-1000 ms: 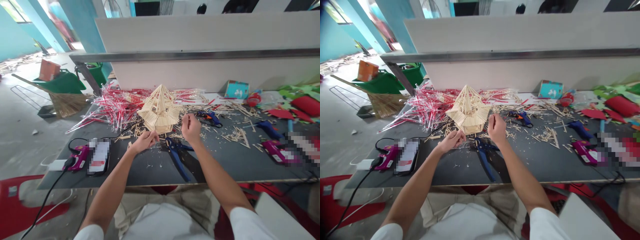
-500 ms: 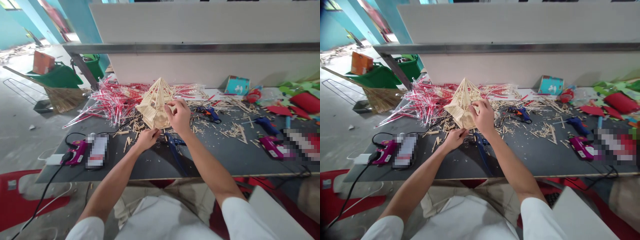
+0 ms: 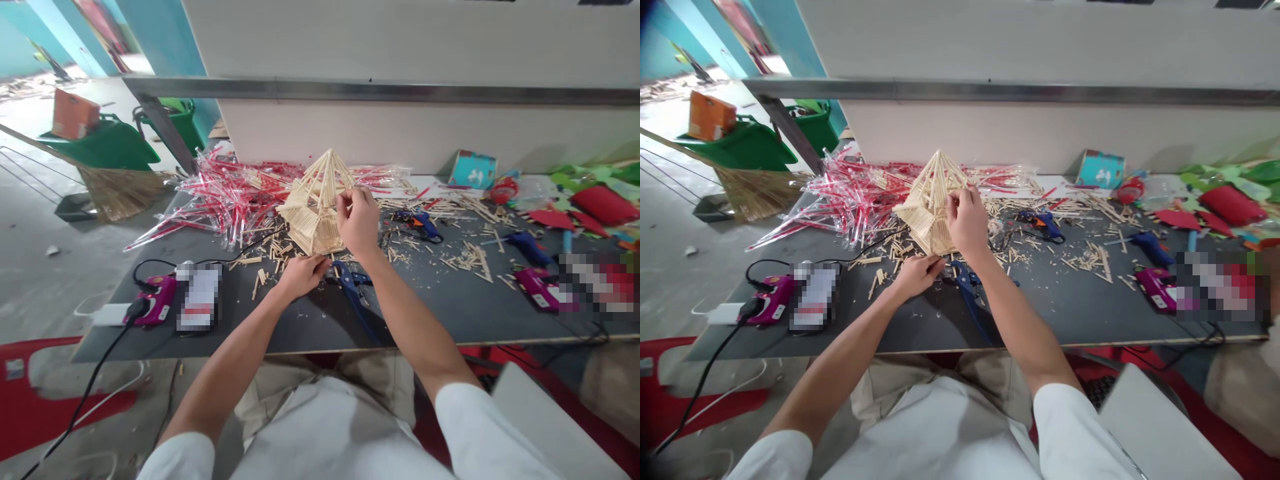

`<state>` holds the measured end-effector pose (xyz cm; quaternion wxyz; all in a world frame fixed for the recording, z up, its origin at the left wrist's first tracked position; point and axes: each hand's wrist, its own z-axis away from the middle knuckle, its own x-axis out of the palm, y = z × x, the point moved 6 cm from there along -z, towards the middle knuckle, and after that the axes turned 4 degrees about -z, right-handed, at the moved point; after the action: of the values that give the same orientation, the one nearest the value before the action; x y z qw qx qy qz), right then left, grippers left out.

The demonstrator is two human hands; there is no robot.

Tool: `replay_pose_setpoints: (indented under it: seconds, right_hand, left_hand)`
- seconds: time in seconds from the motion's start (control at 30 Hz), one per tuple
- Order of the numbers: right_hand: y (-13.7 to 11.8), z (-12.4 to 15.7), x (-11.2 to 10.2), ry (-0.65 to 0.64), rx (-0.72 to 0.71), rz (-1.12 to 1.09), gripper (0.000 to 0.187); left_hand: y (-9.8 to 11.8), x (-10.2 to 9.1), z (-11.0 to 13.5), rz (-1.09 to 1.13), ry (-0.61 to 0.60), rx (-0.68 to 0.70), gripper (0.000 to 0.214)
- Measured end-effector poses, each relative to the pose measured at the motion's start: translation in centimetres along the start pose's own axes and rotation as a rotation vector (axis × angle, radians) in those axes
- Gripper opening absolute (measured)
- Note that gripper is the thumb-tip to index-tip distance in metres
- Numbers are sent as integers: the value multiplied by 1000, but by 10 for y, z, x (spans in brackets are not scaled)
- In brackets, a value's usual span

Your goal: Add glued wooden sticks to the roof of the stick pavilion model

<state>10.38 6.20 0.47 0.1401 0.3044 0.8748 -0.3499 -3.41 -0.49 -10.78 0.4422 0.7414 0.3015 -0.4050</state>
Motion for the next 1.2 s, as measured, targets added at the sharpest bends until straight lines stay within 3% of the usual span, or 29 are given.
replay_pose_setpoints:
  seconds: [0.5,0.7,0.87,1.07,1.2]
  right_hand:
    - [11,19,-8,-51,25,65,4]
    - [5,14,-1,-50,47,110,21]
    - [7,15,5,-66,52,132,10]
    - [15,37,-22,-104,-3,106,20]
    - [41,57,-52,-44,34,104,33]
  left_hand:
    - [-6,2,-1,-7,14,-9,44]
    - [-3,3,-1,-34,-6,0,42]
    - [-8,6,-2,-43,3,-8,42]
    - [-7,4,-1,-29,23,-4,42]
    - [-2,0,0,-14,17,26,41]
